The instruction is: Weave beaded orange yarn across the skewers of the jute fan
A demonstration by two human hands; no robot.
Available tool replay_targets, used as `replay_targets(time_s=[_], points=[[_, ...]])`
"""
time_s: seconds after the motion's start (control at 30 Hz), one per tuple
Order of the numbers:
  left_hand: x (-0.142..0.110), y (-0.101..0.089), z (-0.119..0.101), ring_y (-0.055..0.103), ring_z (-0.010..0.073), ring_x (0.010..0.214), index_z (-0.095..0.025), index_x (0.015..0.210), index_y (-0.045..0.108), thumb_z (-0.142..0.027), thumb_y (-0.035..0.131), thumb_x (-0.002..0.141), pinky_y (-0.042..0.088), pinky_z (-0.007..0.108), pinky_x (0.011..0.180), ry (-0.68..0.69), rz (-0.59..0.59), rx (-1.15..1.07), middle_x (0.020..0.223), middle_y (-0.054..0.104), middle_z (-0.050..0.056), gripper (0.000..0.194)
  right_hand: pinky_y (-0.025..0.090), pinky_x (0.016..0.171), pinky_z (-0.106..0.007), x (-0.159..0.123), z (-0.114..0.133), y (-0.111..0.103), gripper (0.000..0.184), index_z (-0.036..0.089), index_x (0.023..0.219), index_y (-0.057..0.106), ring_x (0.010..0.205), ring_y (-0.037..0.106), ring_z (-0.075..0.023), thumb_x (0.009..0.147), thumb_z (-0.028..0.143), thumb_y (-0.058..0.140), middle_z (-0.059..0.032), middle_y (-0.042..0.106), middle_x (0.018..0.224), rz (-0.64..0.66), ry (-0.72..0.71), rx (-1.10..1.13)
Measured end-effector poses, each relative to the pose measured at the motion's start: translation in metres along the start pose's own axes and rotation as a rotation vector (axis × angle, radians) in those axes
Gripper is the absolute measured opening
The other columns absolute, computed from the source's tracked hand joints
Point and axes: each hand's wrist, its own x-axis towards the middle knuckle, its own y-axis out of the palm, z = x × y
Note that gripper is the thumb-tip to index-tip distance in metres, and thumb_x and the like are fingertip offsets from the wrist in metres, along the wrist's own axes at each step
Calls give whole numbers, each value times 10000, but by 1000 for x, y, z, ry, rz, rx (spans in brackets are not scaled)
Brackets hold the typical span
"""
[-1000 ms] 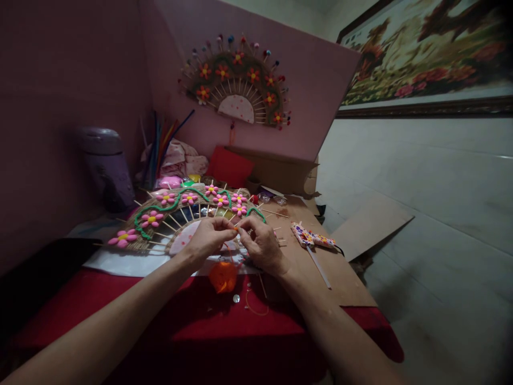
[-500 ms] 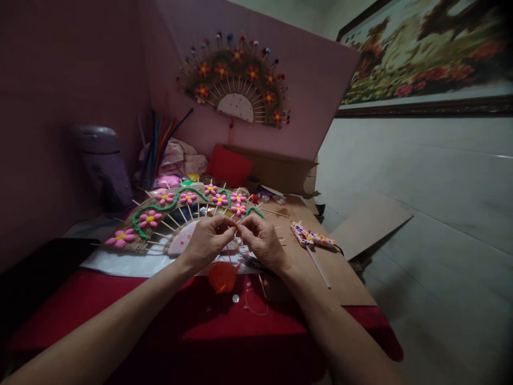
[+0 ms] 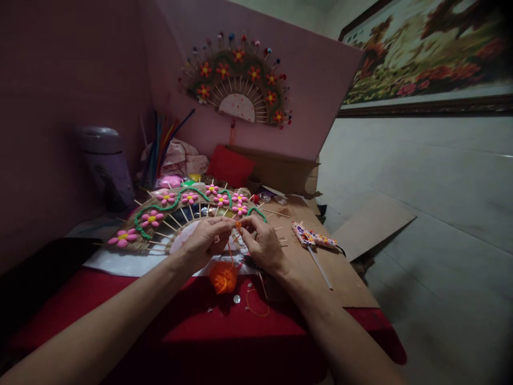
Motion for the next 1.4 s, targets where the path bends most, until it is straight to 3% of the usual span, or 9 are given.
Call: replay_targets(time_s=[0.13, 0.3, 0.57, 0.7, 0.87, 0.93, 1.1, 1.27, 1.4], points=[[2, 1, 0, 196, 8, 337, -139, 642, 573, -325, 735, 626, 75, 181, 352, 16, -96, 31, 443, 330, -101, 246, 427, 589, -264, -4, 2, -2, 60, 198, 863, 585, 656, 567, -149, 859, 233, 536, -31, 635, 798, -142, -14, -70], [3, -1, 3, 261, 15, 370, -132, 661, 605, -349, 752, 625, 130, 166, 378, 68, -126, 111, 464, 389, -83, 265, 446, 639, -282, -6, 3, -2, 99, 195, 904, 619, 729, 589, -170, 870, 213, 528, -52, 653, 828, -96, -124, -88], [-1, 2, 2, 296, 28, 401, -142, 679, 646, -333, 759, 615, 195, 169, 380, 132, -130, 201, 524, 480, -61, 231, 443, 673, -298, -5, 0, -2, 127, 188, 890, 632, 750, 590, -180, 874, 195, 507, -63, 662, 832, -59, -164, -148], [1, 5, 3, 434, 66, 476, -143, 642, 660, -278, 735, 611, 323, 183, 436, 239, -172, 328, 569, 578, -27, 157, 413, 611, -280, -2, 0, 0, 97, 193, 769, 619, 641, 537, -153, 820, 218, 540, -27, 625, 718, -65, -35, -71], [5, 4, 7, 503, 97, 535, -139, 618, 663, -241, 688, 621, 376, 204, 496, 315, -193, 458, 573, 610, -10, 105, 258, 391, -215, 6, 2, -1, 111, 187, 626, 534, 417, 353, -81, 685, 273, 572, 49, 461, 520, 59, 476, 619], [5, 4, 6, 486, 89, 523, -139, 611, 657, -232, 680, 624, 364, 200, 489, 307, -202, 451, 565, 601, -16, 96, 197, 353, -204, 9, 2, -5, 136, 185, 613, 506, 377, 312, -67, 675, 300, 543, 52, 442, 509, 145, 595, 781], [2, 4, 3, 401, 63, 458, -148, 603, 638, -236, 691, 623, 302, 192, 432, 259, -227, 392, 530, 557, -41, 104, 192, 345, -187, 11, 2, -12, 257, 189, 691, 511, 383, 339, -61, 735, 438, 559, 51, 475, 554, 100, 608, 800], [1, 4, 2, 357, 50, 435, -141, 610, 632, -268, 705, 626, 248, 182, 393, 224, -217, 378, 524, 532, -48, 147, 347, 460, -201, 8, 2, -1, 243, 174, 686, 583, 522, 446, -85, 680, 384, 704, 28, 532, 607, -3, 321, 510], [1, 4, 2, 347, 45, 426, -138, 629, 634, -264, 701, 628, 227, 175, 382, 195, -229, 362, 520, 518, -54, 143, 250, 375, -184, 7, 0, -2, 242, 180, 651, 541, 427, 344, -63, 719, 383, 654, 58, 458, 524, 58, 428, 648]])
